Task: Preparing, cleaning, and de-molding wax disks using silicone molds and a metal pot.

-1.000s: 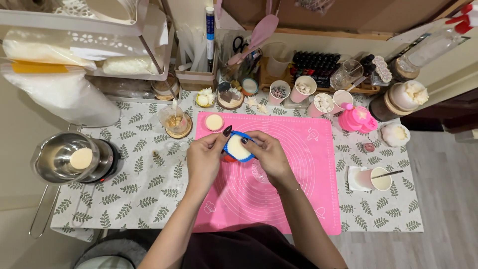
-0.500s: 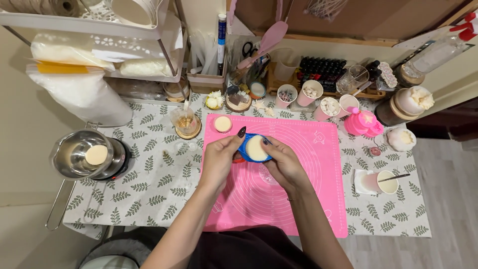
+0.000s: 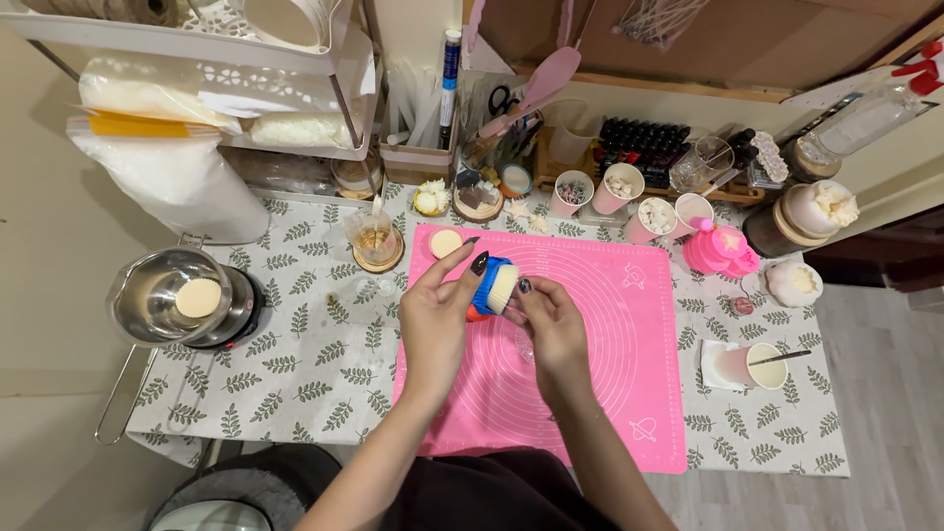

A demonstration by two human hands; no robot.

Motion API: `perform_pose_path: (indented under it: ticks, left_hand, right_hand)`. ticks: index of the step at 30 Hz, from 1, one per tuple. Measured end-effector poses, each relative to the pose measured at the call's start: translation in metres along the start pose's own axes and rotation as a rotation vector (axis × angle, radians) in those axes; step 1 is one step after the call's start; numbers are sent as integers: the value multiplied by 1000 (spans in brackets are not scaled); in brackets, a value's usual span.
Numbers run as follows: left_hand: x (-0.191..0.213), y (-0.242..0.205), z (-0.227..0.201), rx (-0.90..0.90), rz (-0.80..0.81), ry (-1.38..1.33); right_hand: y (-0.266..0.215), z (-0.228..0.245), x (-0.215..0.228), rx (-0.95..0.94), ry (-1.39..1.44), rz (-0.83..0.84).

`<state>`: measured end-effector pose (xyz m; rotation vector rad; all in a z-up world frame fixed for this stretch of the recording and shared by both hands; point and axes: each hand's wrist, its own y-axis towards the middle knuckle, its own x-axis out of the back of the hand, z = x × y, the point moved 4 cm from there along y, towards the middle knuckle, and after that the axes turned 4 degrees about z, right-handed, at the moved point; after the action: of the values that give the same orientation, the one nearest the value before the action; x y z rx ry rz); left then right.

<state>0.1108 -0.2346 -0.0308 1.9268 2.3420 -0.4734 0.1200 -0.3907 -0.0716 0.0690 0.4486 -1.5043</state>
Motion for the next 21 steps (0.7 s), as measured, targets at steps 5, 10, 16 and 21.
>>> perform_pose_path:
  ticks: [5,10,16,21]
  left_hand:
    - [-1,-8,-10,-65,-77,49]
    - [4,-17,-13,-78,-159,156]
    - [12,-18,-1,-114,-145,37]
    - [24,-15,-2,-87,-171,-63]
  right_hand:
    - [-18,14,-26,111,-120,-32]
    - [-21,13,-45,99,-101,75]
    - [-18,7,-43,70,-60,96]
    - [-15,11,-39,-48,21,-1]
